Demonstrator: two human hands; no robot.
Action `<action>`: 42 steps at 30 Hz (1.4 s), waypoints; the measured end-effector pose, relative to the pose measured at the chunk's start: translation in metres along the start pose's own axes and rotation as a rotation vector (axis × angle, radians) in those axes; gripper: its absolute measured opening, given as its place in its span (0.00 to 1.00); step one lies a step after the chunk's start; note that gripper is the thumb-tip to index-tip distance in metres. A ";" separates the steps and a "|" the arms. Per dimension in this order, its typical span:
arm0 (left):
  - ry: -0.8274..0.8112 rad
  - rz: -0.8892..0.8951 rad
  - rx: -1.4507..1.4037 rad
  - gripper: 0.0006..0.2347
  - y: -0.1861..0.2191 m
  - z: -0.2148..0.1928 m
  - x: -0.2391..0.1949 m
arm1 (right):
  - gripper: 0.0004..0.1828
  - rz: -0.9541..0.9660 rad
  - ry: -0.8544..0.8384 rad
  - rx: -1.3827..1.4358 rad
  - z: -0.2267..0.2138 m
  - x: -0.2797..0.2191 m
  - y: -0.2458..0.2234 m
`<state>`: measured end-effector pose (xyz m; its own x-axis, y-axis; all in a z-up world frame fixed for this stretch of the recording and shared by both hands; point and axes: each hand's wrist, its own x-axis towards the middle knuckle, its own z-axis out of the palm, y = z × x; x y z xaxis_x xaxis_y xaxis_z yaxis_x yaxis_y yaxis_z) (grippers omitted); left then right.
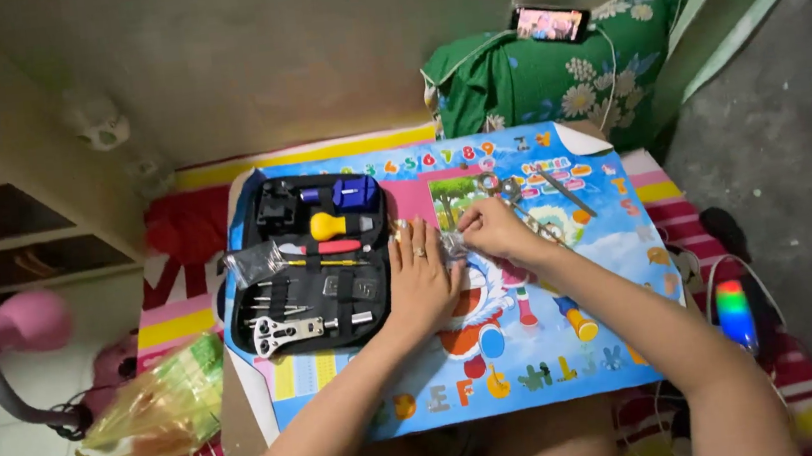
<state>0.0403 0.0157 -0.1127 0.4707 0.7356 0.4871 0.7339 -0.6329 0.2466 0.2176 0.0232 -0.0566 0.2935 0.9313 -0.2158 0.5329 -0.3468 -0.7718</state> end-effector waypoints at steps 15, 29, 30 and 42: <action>0.064 -0.215 -0.555 0.32 0.010 0.024 0.044 | 0.10 -0.511 -0.078 -0.696 -0.021 -0.007 -0.081; 0.084 -0.449 -0.863 0.09 0.024 -0.014 0.042 | 0.11 -0.469 -0.269 -0.486 -0.061 -0.026 -0.089; 0.081 -0.450 -0.862 0.09 0.025 -0.017 0.042 | 0.11 -0.467 -0.270 -0.483 -0.054 -0.023 -0.083; 0.212 -0.365 -0.926 0.21 0.032 -0.031 0.043 | 0.04 -0.608 -0.146 -0.296 -0.041 -0.012 -0.064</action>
<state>0.0684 0.0196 -0.0584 0.1311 0.9204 0.3683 0.1055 -0.3823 0.9180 0.2123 0.0297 0.0200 -0.2247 0.9683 0.1096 0.7694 0.2453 -0.5898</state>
